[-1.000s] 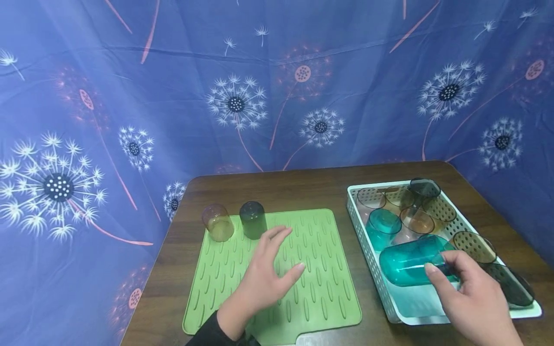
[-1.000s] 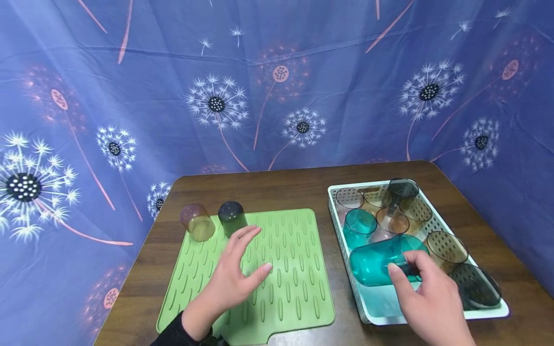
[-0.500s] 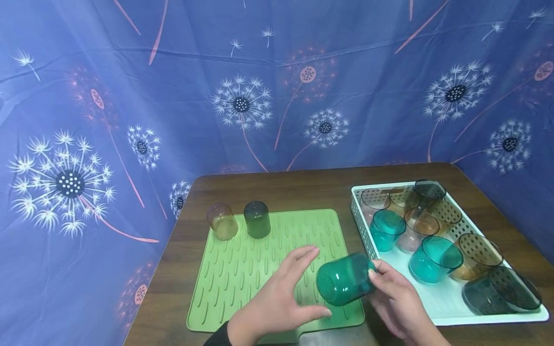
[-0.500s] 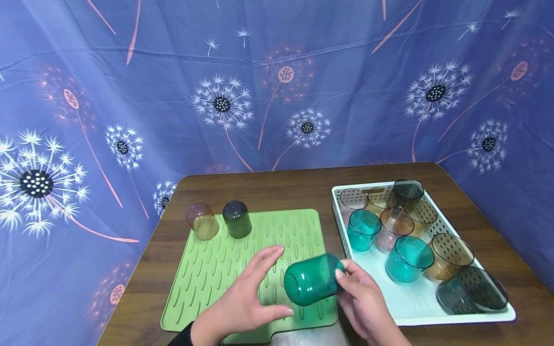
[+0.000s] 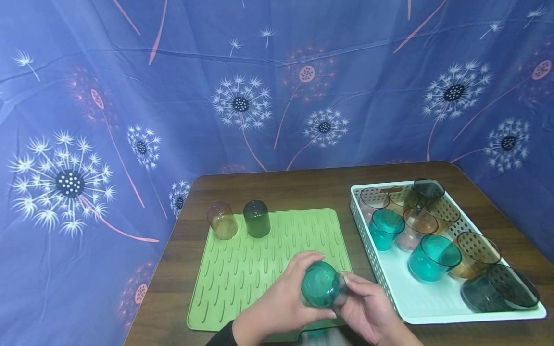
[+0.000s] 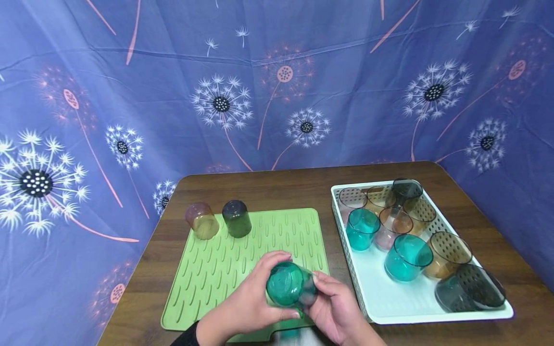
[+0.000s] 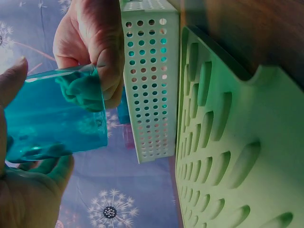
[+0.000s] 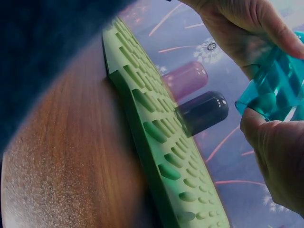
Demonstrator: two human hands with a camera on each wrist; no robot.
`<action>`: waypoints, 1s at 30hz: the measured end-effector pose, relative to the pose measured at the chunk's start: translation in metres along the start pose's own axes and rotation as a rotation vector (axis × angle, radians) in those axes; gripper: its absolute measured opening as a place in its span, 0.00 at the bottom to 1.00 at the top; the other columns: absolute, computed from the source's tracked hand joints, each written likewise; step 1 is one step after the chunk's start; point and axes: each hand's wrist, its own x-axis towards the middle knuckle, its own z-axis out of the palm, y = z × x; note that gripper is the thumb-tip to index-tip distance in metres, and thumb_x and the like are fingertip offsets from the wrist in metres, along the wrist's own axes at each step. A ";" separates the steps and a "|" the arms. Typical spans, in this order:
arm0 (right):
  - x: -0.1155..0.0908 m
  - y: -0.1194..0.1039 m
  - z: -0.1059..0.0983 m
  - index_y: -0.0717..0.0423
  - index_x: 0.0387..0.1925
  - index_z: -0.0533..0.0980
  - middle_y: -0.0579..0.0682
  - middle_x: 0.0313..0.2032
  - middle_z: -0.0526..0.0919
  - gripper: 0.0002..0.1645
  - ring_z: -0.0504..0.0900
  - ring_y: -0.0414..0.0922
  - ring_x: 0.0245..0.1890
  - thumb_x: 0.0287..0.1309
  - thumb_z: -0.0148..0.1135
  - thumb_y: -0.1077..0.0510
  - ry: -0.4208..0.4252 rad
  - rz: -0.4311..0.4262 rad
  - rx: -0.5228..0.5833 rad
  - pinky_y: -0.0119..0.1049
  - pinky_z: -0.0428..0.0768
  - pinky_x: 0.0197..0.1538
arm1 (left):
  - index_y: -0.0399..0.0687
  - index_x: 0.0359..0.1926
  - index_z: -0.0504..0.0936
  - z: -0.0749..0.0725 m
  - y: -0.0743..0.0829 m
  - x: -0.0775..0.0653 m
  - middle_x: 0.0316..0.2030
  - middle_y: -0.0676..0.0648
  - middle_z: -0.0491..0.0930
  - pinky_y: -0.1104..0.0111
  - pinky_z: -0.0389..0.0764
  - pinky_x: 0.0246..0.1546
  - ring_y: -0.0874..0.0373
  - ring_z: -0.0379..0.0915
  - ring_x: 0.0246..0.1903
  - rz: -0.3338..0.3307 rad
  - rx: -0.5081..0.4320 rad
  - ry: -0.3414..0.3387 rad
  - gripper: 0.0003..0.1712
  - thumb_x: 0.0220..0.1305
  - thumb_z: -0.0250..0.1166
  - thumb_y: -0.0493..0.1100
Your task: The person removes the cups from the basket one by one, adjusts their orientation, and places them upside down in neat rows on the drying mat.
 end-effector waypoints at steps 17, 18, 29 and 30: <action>-0.016 -0.014 0.045 0.62 0.43 0.78 0.49 0.36 0.80 0.12 0.79 0.36 0.36 0.74 0.55 0.56 1.100 -0.065 -1.318 0.32 0.83 0.42 | 0.57 0.74 0.62 -0.024 -0.057 0.058 0.69 0.46 0.70 0.48 0.79 0.59 0.45 0.73 0.64 -0.578 0.099 0.139 0.54 0.50 0.78 0.61; -0.020 -0.018 0.046 0.60 0.42 0.79 0.48 0.37 0.82 0.11 0.79 0.34 0.36 0.73 0.56 0.56 1.102 -0.081 -1.440 0.31 0.82 0.41 | 0.56 0.75 0.61 -0.023 -0.064 0.064 0.70 0.45 0.69 0.47 0.78 0.60 0.44 0.73 0.65 -0.589 0.114 0.150 0.54 0.51 0.78 0.61; -0.043 -0.064 0.024 0.69 0.53 0.77 0.69 0.53 0.77 0.22 0.74 0.65 0.56 0.59 0.66 0.62 1.199 -0.319 -2.198 0.65 0.72 0.53 | 0.52 0.76 0.59 0.004 -0.117 0.091 0.73 0.42 0.65 0.46 0.80 0.58 0.40 0.75 0.62 -0.678 0.238 0.163 0.53 0.56 0.76 0.56; -0.045 -0.066 0.022 0.70 0.54 0.76 0.71 0.55 0.76 0.23 0.73 0.66 0.57 0.59 0.66 0.62 1.215 -0.298 -2.206 0.67 0.71 0.54 | 0.52 0.76 0.59 0.005 -0.119 0.092 0.73 0.42 0.65 0.46 0.80 0.58 0.39 0.75 0.62 -0.689 0.240 0.168 0.53 0.56 0.76 0.56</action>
